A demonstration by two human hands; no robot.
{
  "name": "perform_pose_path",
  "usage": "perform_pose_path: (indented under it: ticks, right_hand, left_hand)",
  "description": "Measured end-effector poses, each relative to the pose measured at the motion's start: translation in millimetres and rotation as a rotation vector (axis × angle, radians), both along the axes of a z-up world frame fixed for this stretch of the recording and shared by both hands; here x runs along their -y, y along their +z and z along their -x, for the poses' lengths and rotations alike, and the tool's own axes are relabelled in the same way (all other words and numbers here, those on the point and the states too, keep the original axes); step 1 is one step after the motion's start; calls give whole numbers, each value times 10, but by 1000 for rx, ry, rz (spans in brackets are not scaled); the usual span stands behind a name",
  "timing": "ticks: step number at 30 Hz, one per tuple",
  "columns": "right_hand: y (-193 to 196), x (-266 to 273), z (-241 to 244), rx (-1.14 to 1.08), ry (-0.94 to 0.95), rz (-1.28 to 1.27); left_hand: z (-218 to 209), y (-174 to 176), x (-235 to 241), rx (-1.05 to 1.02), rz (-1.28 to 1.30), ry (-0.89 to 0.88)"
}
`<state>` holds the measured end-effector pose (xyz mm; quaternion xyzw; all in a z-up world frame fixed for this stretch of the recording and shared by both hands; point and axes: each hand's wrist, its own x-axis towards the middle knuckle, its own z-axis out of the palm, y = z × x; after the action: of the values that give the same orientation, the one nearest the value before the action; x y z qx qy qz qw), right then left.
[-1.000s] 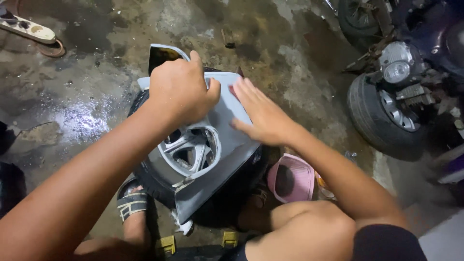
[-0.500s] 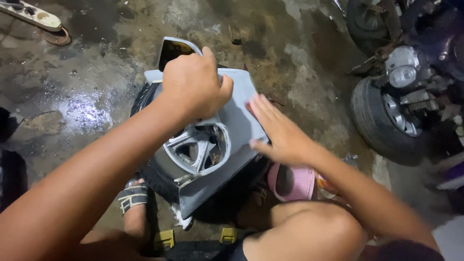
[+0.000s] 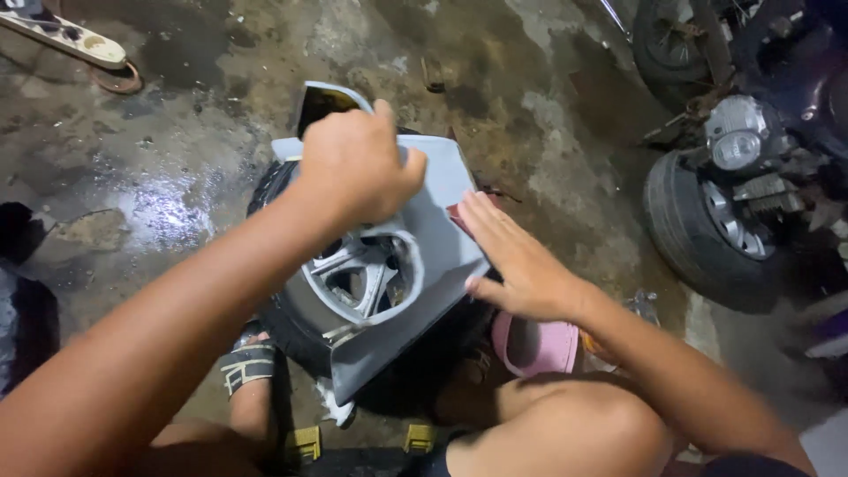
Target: Hand-sanding a plastic vehicle component using wet sandpaper to prepare it for finishing.
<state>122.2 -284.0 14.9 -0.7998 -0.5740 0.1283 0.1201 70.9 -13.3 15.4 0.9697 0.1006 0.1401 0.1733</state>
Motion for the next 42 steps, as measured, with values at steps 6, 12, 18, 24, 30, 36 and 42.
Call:
perform_pose_path:
  ticks: [6,12,18,24,30,36,42]
  right_hand:
    - [-219,-601,-659,21,-157,99]
    - [-325,-799,-728,106,-99,-9]
    - [-19,-46,200,56,33,-42]
    - [-275,-559,-516,127,-14,-98]
    - [-246,-586,-405,143,19,-19]
    - [135,-79,366,28,125,-37]
    - [-53,-859,-268,36,30,-176]
  left_hand:
    - [-42,153,-8,-246,-14,-58]
    - [-47,147,-105,-291,25,-46]
    - [-27,-35,4,99,-1,-8]
    - [-32,-21,-9,40,-47,-4]
    - [-8,-1,-96,-32,-19,12]
    - [-35,-71,20,119,-47,9]
    - [10,12,-28,43,-54,-14]
